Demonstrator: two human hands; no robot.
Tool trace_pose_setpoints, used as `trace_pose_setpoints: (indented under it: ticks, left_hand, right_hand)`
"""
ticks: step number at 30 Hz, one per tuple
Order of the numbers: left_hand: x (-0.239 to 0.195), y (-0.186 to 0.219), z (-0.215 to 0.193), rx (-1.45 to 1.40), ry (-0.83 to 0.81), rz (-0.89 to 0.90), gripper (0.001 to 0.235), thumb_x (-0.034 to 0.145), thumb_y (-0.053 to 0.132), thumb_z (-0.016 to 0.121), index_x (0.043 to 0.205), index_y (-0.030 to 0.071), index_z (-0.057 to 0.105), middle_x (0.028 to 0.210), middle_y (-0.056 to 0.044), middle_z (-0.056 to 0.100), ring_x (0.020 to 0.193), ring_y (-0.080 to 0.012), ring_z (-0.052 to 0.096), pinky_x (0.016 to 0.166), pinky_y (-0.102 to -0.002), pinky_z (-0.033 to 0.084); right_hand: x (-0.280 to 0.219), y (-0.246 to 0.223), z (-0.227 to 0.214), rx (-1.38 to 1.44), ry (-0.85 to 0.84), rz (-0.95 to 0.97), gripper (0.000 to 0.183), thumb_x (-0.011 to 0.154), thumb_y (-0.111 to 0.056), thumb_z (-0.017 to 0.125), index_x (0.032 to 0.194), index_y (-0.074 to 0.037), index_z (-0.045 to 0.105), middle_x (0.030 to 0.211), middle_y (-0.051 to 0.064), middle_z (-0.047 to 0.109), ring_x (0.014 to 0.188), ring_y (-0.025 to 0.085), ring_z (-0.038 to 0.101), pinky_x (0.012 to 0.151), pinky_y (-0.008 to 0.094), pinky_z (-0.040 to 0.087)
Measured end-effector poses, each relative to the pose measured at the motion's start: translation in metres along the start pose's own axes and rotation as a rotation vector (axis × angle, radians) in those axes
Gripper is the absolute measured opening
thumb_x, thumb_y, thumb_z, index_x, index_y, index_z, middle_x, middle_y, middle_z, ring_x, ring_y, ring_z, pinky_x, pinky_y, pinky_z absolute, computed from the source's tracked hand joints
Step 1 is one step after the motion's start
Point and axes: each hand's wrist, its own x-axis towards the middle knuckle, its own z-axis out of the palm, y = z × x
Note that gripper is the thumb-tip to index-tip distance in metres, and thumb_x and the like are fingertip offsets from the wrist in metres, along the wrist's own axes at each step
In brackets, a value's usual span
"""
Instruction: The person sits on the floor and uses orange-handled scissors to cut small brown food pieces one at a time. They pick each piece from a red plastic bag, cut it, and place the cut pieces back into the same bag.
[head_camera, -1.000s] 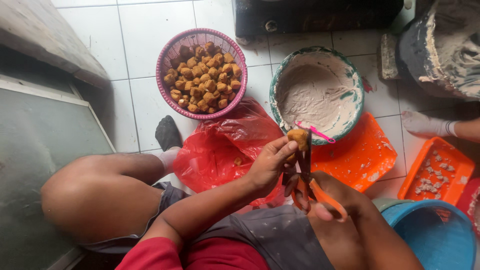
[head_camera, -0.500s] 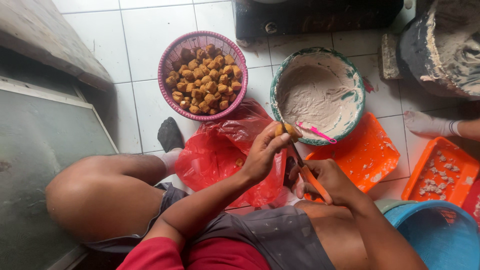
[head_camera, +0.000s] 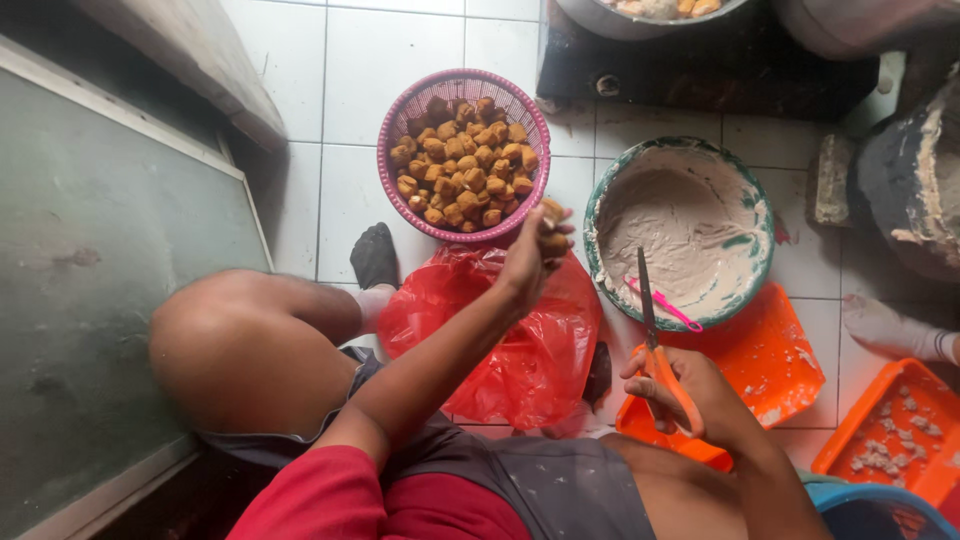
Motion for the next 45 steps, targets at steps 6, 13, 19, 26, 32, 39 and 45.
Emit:
trace_pose_setpoints:
  ticks: [6,13,19,26,32,39,45]
  left_hand:
    - [-0.004,-0.013,0.012,-0.249,-0.205,-0.050,0.037,0.100,0.005,0.051,0.132,-0.012,0.050,0.131,-0.016,0.062,0.127,-0.0227,0.061,0.112,-0.036,0.046]
    - [-0.057,-0.001,0.040,-0.279,-0.475,-0.086,0.051,0.109,0.020,0.057,0.157,0.009,0.044,0.133,-0.005,0.058,0.122,-0.0099,0.058,0.109,-0.030,0.047]
    - [-0.076,0.024,0.048,-0.314,-0.499,-0.043,0.052,0.106,0.020,0.061,0.154,0.011,0.044,0.127,-0.007,0.061,0.121,-0.0157,0.060,0.109,-0.035,0.050]
    - [-0.093,0.024,0.056,-0.208,-0.513,0.008,0.048,0.103,0.020,0.064,0.146,0.007,0.047,0.122,-0.006,0.065,0.111,-0.0154,0.063,0.099,-0.036,0.053]
    - [-0.109,0.005,0.058,-0.097,-0.544,0.044,0.047,0.103,0.015,0.067,0.145,0.004,0.049,0.107,-0.001,0.070,0.104,-0.0093,0.063,0.096,-0.026,0.047]
    - [-0.107,-0.006,0.054,-0.079,-0.518,0.088,0.035,0.102,0.012,0.067,0.133,0.004,0.052,0.111,-0.003,0.069,0.109,-0.0102,0.063,0.102,-0.028,0.046]
    - [-0.107,0.002,0.054,0.012,-0.547,0.148,0.027,0.104,0.007,0.065,0.127,0.004,0.053,0.118,-0.005,0.067,0.116,-0.0124,0.061,0.107,-0.030,0.046]
  right_hand:
    - [0.001,0.003,-0.002,-0.073,0.105,0.019,0.027,0.085,-0.016,0.075,0.104,0.002,0.068,0.052,0.008,0.056,0.040,0.017,0.054,0.039,0.031,0.041]
    - [-0.011,0.002,-0.003,0.216,-0.282,-0.188,0.070,0.071,-0.048,0.086,0.113,0.004,0.064,0.071,0.004,0.060,0.062,0.016,0.061,0.058,0.031,0.050]
    - [-0.019,-0.010,0.010,0.334,-0.510,-0.062,0.107,0.051,-0.067,0.091,0.120,0.006,0.055,0.083,0.004,0.059,0.078,0.019,0.061,0.083,0.039,0.055]
    - [-0.025,-0.016,0.016,0.340,-0.494,-0.074,0.103,0.054,-0.065,0.093,0.116,0.007,0.055,0.080,0.006,0.058,0.074,0.020,0.058,0.079,0.038,0.051]
    - [-0.025,-0.010,0.014,0.150,-0.396,-0.192,0.082,0.061,-0.056,0.091,0.110,0.004,0.064,0.081,0.004,0.060,0.074,0.014,0.058,0.072,0.031,0.052]
    - [-0.023,-0.013,0.016,-0.103,-0.054,-0.086,0.024,0.073,-0.009,0.079,0.093,0.002,0.071,0.061,0.009,0.072,0.050,0.013,0.068,0.044,0.027,0.050]
    - [-0.021,-0.020,0.020,-0.125,-0.010,-0.130,0.022,0.072,0.002,0.077,0.093,0.003,0.072,0.062,0.006,0.069,0.048,0.011,0.066,0.041,0.026,0.049]
